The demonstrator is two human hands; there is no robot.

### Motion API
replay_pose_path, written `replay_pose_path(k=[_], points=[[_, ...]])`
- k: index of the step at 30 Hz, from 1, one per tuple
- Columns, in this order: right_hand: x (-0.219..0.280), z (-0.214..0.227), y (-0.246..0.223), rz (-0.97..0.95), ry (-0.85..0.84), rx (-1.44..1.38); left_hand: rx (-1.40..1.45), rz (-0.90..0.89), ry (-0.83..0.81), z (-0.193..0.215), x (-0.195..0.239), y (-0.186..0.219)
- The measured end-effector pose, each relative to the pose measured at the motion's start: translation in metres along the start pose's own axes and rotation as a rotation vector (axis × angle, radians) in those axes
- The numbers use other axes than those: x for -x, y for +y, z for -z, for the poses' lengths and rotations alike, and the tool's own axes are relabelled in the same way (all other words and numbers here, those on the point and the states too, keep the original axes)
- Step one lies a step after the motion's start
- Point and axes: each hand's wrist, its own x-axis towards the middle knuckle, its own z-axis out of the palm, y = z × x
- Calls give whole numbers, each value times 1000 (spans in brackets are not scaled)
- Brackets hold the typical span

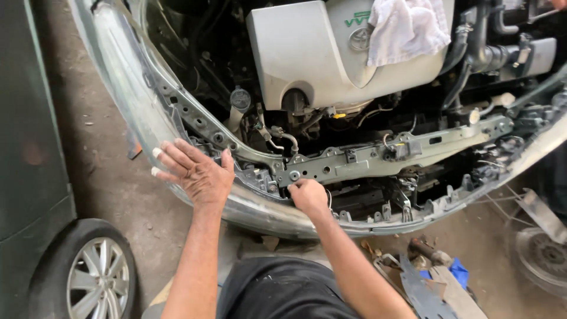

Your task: The person works on the front bumper area of a car with the hood open. They use a wrench to tighten bolts on the bumper support bar and adjust the bumper cover and headlight area.

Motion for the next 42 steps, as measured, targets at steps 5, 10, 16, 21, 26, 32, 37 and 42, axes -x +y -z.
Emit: replay_pose_path(k=[5, 10, 16, 21, 26, 32, 37, 42], points=[[-12, -25, 4, -3, 5, 185, 94, 10, -84, 13, 7, -11], [-27, -33, 6, -41, -62, 337, 151, -21, -141, 17, 3, -13], [-20, -25, 8, 177, -103, 573, 163, -19, -202, 17, -2, -18], [7, 13, -15, 264, 82, 324, 144, -51, -184, 13, 3, -20], [-20, 30, -19, 874, -134, 672, 87, 16, -161, 16, 4, -8], [-72, 17, -28, 1254, -352, 1121, -7, 104, -49, 10, 2, 0], [-99, -3, -22, 1400, -346, 1422, -10, 183, -89, 15, 6, 4], [-78, 3, -44, 1557, -365, 1758, -47, 164, -67, 12, 6, 2]])
